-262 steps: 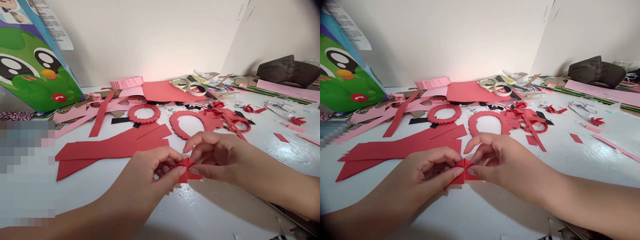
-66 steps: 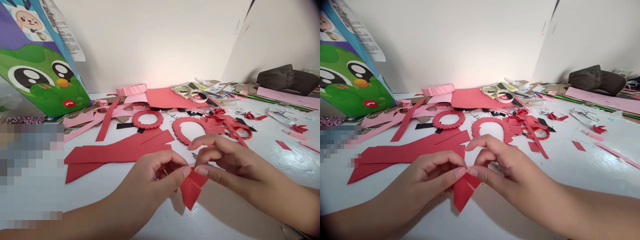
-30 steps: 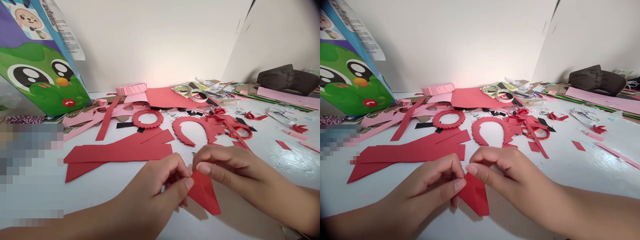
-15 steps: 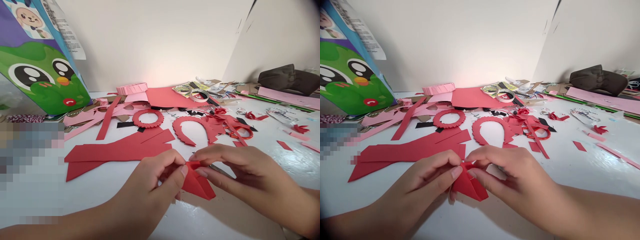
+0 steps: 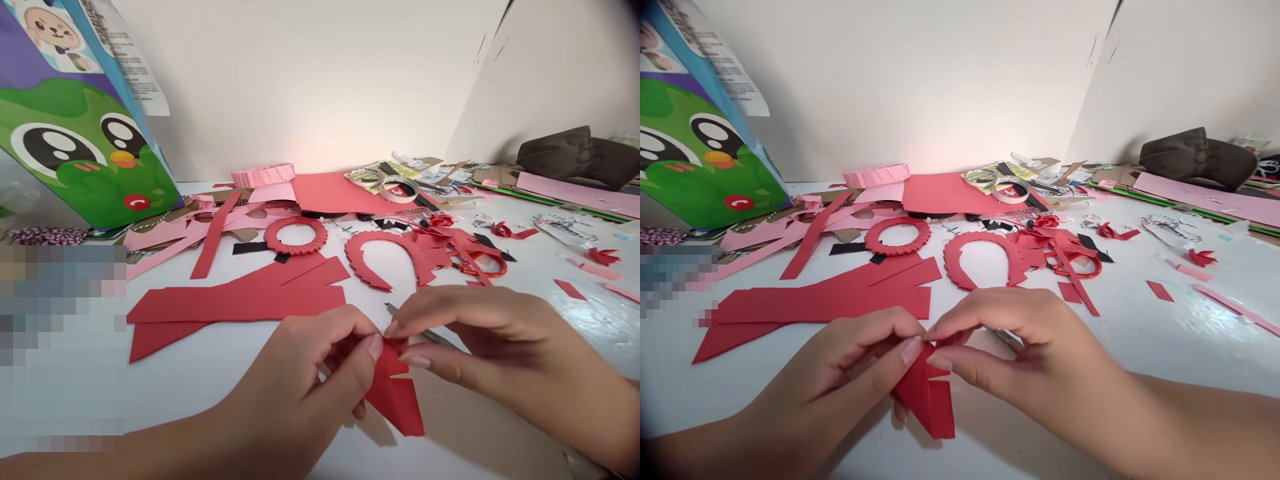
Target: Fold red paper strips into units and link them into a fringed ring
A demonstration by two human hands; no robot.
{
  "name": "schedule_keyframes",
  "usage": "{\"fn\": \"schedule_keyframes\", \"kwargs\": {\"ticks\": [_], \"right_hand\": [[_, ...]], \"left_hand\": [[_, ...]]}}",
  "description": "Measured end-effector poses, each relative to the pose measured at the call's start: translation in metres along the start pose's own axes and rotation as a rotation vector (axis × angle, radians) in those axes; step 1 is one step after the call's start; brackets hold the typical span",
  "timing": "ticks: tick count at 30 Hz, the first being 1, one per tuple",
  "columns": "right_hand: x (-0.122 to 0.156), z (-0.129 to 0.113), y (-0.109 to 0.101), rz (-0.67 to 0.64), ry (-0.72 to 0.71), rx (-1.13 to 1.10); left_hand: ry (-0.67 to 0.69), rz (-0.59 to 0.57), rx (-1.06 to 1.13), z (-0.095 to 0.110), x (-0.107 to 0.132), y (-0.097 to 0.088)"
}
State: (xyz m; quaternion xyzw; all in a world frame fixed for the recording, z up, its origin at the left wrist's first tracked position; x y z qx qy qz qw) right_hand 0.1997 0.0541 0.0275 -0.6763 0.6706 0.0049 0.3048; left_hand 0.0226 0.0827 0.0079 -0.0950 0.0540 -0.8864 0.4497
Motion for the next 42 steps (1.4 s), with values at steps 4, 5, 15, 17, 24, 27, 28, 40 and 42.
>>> {"fn": "schedule_keyframes", "kwargs": {"ticks": [4,5,15,17,24,27,28,40,42], "right_hand": [[0.0,0.012,0.007,-0.099,0.249,-0.189],[0.001,0.015,0.008,-0.132,0.307,-0.237],[-0.002,0.024,0.011,-0.233,0.573,-0.439],[-0.002,0.024,0.011,-0.237,0.592,-0.458],[-0.001,0.026,0.011,-0.238,0.642,-0.52],[-0.001,0.025,0.011,-0.247,0.637,-0.52],[-0.001,0.025,0.011,-0.248,0.636,-0.521],[0.0,0.026,0.012,-0.26,0.666,-0.53],[-0.001,0.025,0.011,-0.26,0.668,-0.527]], "left_hand": [[-0.008,0.026,-0.019,0.0,0.001,0.001],[-0.016,0.032,-0.022,0.0,0.001,0.001],[0.055,0.059,-0.091,0.002,0.001,0.003],[0.063,0.057,-0.129,0.002,0.001,0.003],[-0.001,0.032,-0.102,0.0,0.001,0.005],[-0.045,0.045,-0.011,-0.001,0.001,0.006],[-0.058,0.044,0.013,-0.001,0.001,0.005],[-0.081,-0.042,-0.059,-0.005,-0.003,0.003],[-0.095,-0.041,-0.041,-0.004,-0.003,0.004]]}}
Point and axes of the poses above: each hand's wrist, its own x-axis away from the middle knuckle, its own y-axis out of the palm, z = x × y, the point moved 3 cm from there along -x, towards the middle knuckle, and after that the axes turned 9 degrees about z, right-handed, at the moved point
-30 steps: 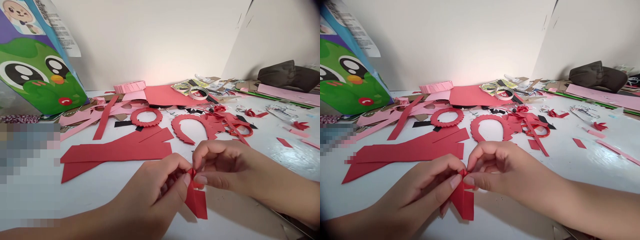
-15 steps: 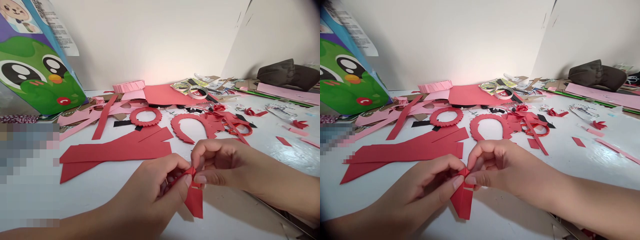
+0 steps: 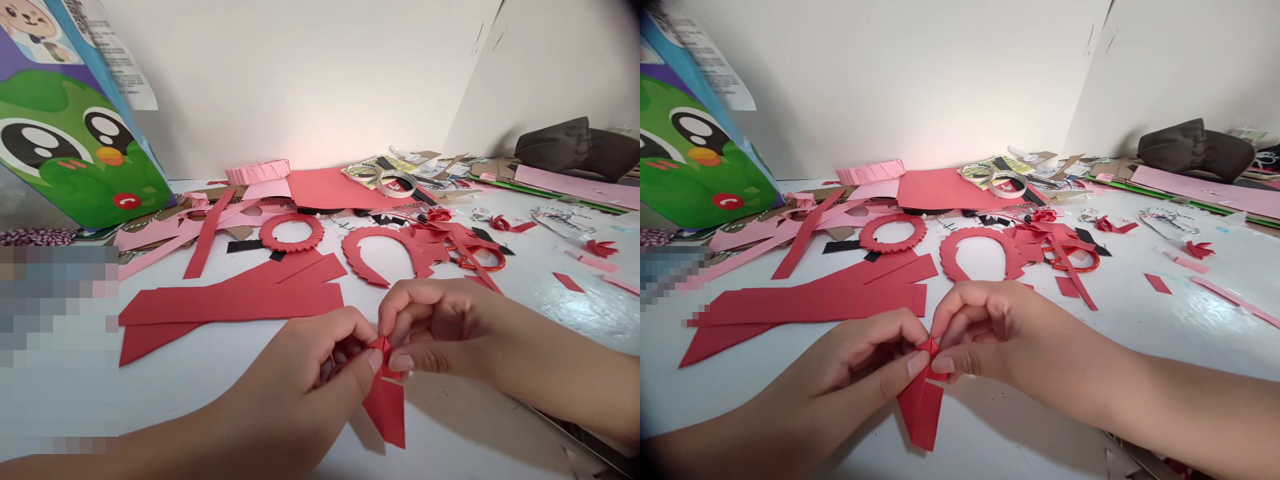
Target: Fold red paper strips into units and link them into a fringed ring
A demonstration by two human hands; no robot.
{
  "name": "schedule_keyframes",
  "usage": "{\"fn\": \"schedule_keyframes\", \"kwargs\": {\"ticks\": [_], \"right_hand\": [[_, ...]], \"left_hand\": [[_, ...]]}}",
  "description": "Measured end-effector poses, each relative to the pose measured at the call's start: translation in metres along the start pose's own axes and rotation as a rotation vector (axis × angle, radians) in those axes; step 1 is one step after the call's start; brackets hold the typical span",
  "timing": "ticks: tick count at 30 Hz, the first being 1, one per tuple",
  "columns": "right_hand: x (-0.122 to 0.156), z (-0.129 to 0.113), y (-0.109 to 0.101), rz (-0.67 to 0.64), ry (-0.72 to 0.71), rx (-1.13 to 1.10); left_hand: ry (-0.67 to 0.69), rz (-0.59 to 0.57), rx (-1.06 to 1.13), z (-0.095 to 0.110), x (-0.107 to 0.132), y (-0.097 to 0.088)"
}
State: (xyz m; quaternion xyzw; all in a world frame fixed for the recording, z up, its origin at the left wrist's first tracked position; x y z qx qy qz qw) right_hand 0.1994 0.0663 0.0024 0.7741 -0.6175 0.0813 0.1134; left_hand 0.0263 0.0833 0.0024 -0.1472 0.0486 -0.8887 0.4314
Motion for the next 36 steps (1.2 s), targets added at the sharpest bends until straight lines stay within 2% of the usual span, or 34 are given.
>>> {"fn": "schedule_keyframes", "kwargs": {"ticks": [10,18,27,30,36], "right_hand": [[0.003,0.002,0.0,-0.018,-0.003,0.032],[0.002,0.003,0.001,-0.052,-0.08,0.143],[0.012,-0.004,0.006,0.025,-0.303,0.602],[0.015,-0.005,0.007,0.063,-0.377,0.664],[0.015,-0.005,0.007,0.063,-0.386,0.748]], "left_hand": [[-0.027,0.002,0.0,0.001,-0.001,0.001],[-0.042,-0.004,0.004,0.0,0.001,-0.001],[0.0,0.012,-0.035,0.002,0.001,0.001],[0.03,0.008,0.013,0.0,0.001,0.002],[-0.017,0.024,0.114,-0.006,0.0,-0.001]]}}
Point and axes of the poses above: each hand's wrist, its own x-axis away from the middle knuckle, its own y-axis out of the palm, z = x × y, the point moved 3 cm from there along -x, towards the middle knuckle, and after that the axes turned 9 degrees about z, right-handed, at the moved point
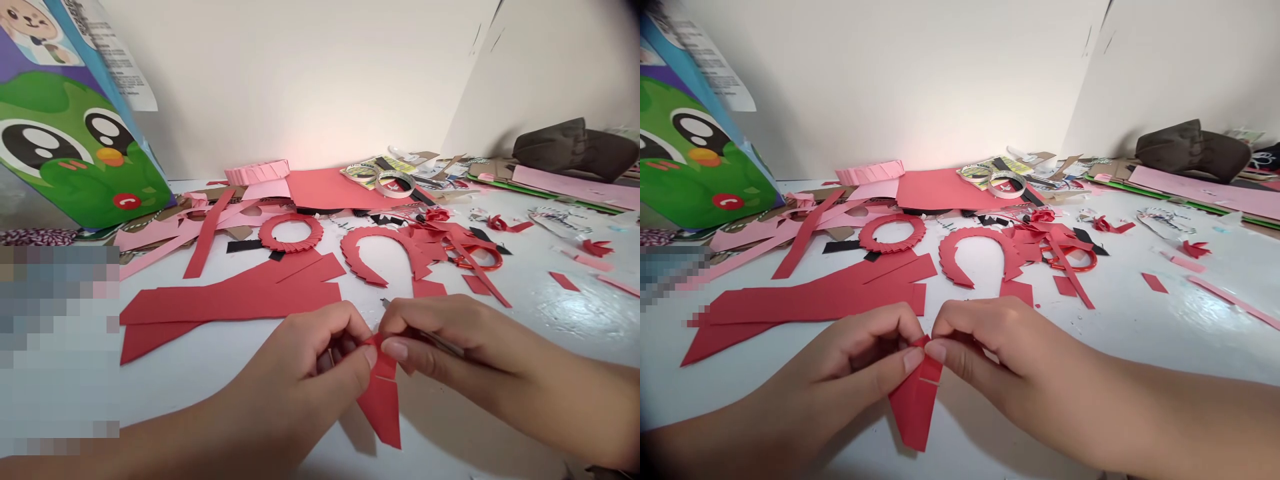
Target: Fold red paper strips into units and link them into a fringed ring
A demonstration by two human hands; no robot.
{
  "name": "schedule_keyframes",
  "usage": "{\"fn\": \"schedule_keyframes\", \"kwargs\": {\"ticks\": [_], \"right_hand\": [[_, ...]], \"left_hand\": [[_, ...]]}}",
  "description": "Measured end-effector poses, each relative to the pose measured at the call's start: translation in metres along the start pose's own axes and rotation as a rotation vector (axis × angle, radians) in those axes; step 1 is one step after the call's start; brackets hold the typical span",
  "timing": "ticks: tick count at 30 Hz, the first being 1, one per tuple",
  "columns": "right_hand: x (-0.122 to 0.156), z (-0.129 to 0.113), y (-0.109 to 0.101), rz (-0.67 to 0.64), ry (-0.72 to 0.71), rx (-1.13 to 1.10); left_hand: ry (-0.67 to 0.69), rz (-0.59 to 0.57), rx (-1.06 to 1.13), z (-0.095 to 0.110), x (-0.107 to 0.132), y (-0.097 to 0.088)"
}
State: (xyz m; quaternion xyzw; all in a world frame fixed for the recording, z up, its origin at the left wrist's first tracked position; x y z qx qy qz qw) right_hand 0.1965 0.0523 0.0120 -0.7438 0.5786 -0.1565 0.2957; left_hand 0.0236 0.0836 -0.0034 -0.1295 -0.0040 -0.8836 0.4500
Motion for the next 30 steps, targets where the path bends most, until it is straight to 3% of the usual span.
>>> {"fn": "schedule_keyframes", "kwargs": {"ticks": [5,11,18,25,30], "right_hand": [[-0.0003,-0.0064,-0.0001,0.008,-0.083,0.001],[-0.001,-0.007,-0.0038,0.076,-0.08,0.017],[-0.0023,-0.0054,-0.0055,0.097,-0.089,-0.001],[-0.0046,-0.003,-0.0057,0.075,-0.061,-0.075],[-0.0033,-0.0033,-0.0095,0.17,-0.042,-0.038]], "left_hand": [[-0.002,-0.011,-0.001,0.0012,0.0015,0.0005],[-0.024,-0.052,-0.043,0.0047,0.0009,0.0022],[0.042,-0.002,0.113,-0.0028,-0.0025,-0.0016],[0.03,0.061,0.091,-0.0045,-0.0015,-0.003],[0.031,0.124,0.104,0.0002,-0.0033,-0.0057]]}}
Point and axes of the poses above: each hand's wrist, its own x-axis away from the middle knuckle, its own y-axis out of the palm, z = x × y, the point moved 3 cm from there along -x, towards the middle knuckle, and after that the axes turned 9 degrees about z, right-handed, at the moved point
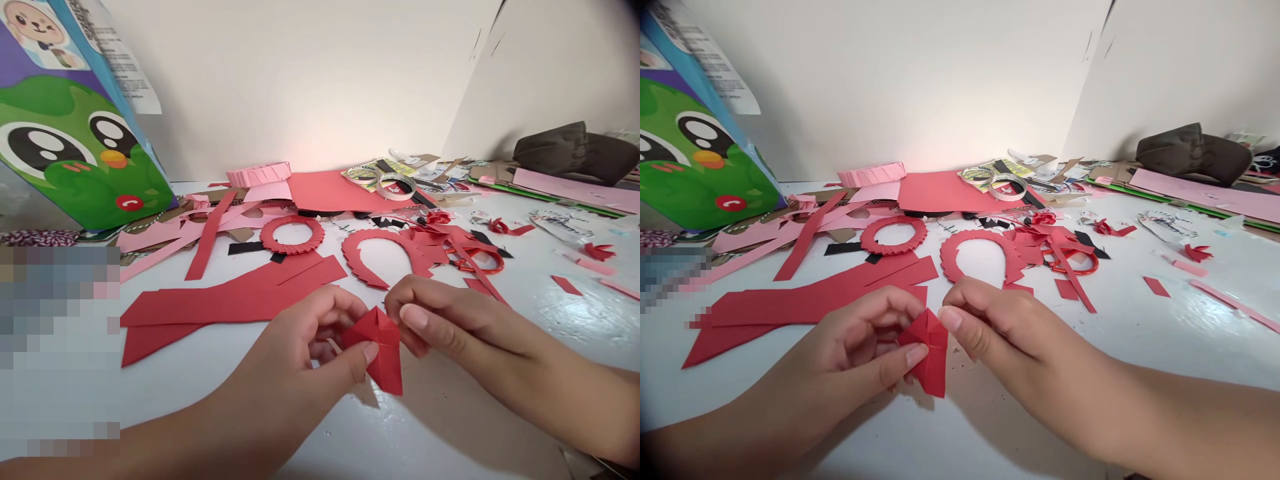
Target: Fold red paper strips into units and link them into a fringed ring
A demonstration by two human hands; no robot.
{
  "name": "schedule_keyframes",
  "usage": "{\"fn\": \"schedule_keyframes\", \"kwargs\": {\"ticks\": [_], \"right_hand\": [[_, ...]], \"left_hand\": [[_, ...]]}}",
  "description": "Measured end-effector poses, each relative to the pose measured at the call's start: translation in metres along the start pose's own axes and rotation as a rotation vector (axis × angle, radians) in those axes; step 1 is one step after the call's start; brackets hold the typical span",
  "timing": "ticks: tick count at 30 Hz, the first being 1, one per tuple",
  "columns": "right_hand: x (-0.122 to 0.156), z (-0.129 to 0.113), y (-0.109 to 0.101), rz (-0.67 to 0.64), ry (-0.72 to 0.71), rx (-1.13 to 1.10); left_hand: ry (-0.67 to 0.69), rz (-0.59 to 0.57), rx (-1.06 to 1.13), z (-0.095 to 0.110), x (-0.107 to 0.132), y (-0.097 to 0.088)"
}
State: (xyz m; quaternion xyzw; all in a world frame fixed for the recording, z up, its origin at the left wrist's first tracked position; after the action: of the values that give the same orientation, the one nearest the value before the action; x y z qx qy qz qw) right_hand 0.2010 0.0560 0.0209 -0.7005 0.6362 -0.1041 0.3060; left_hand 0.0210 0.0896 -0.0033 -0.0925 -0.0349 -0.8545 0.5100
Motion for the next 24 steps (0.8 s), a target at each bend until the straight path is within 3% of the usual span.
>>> {"fn": "schedule_keyframes", "kwargs": {"ticks": [4,9,14,24], "right_hand": [[-0.001,0.001,0.004,-0.03,0.088,0.042],[-0.003,0.004,0.011,-0.116,0.079,-0.02],[-0.002,0.004,0.008,-0.063,0.01,0.014],[-0.003,0.004,0.005,-0.043,0.034,0.047]], "left_hand": [[-0.012,0.106,0.021,0.003,0.0,-0.004],[-0.077,0.084,0.105,0.0,0.001,-0.004],[-0.038,0.061,0.067,0.003,-0.001,-0.002],[-0.016,0.074,0.054,0.005,-0.001,-0.003]]}}
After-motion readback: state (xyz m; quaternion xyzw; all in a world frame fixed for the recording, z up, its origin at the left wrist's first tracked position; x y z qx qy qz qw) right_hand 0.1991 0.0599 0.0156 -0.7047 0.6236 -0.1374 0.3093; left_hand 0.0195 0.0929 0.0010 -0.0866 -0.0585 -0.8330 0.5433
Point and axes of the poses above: each hand's wrist, its own x-axis away from the middle knuckle, its own y-axis out of the palm, z = x × y, the point moved 3 cm from there along -x, towards the middle knuckle, and after that the axes turned 9 degrees about z, right-handed, at the moved point
